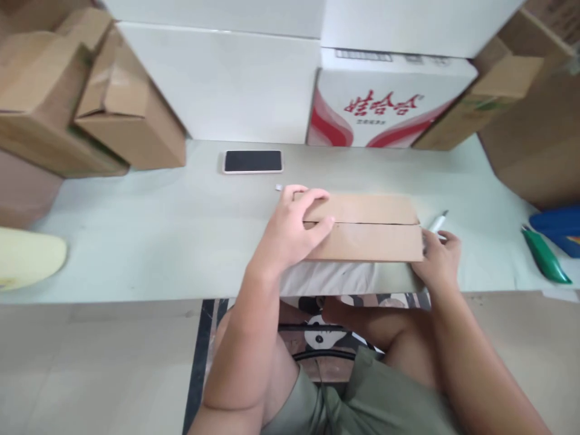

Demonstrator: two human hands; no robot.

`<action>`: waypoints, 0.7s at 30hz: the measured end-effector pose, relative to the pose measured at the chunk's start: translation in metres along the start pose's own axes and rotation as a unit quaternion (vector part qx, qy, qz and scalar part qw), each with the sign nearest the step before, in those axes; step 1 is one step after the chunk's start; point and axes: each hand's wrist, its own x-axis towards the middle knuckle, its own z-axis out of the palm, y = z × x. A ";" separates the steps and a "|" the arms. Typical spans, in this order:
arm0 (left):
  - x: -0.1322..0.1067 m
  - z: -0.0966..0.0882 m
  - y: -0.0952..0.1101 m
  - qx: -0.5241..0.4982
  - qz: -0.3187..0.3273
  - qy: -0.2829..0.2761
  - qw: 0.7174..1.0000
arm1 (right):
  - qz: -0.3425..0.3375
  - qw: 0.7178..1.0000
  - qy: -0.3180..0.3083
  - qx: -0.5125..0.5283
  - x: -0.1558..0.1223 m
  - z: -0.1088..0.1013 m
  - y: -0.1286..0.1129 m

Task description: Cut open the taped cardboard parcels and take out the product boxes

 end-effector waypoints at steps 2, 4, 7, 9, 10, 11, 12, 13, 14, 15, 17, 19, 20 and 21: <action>0.007 0.007 0.002 0.006 0.004 0.000 1.000 | 0.079 0.995 0.041 0.038 0.001 -0.001 0.005; 0.012 0.013 0.005 0.010 0.007 -0.003 1.000 | 0.121 0.989 0.054 0.064 0.000 -0.003 0.006; 0.017 0.018 0.011 0.026 0.006 -0.012 1.000 | 0.194 0.957 0.079 0.199 0.000 -0.010 0.002; 0.018 0.019 0.014 0.034 0.003 -0.021 0.999 | 0.236 0.890 0.092 0.379 0.000 -0.014 -0.004; 0.018 0.020 0.015 0.035 0.001 -0.025 0.999 | 0.244 0.844 0.093 0.469 0.001 -0.016 -0.009; 0.018 0.021 0.016 0.034 0.000 -0.028 0.999 | 0.244 0.796 0.095 0.545 0.002 -0.019 -0.013; 0.018 0.021 0.016 0.032 0.000 -0.031 0.999 | 0.238 0.756 0.099 0.602 0.002 -0.021 -0.018; 0.018 0.021 0.017 0.030 0.002 -0.035 0.999 | 0.229 0.728 0.107 0.637 0.002 -0.024 -0.023; 0.017 0.021 0.017 0.029 0.004 -0.040 0.999 | 0.219 0.713 0.114 0.656 0.002 -0.027 -0.027; 0.017 0.022 0.018 0.029 0.006 -0.048 0.998 | 0.207 0.706 0.121 0.667 0.001 -0.030 -0.030; 0.015 0.022 0.019 0.030 0.009 -0.071 0.997 | 0.169 0.694 0.139 0.686 -0.003 -0.035 -0.034; 0.014 0.023 0.021 0.032 0.010 -0.094 0.995 | 0.129 0.687 0.179 0.692 -0.007 -0.035 -0.032; 0.013 0.024 0.022 0.032 0.010 -0.102 0.994 | 0.116 0.687 0.205 0.687 -0.008 -0.034 -0.030; 0.012 0.024 0.023 0.031 0.011 -0.109 0.994 | 0.111 0.691 0.231 0.676 -0.007 -0.032 -0.026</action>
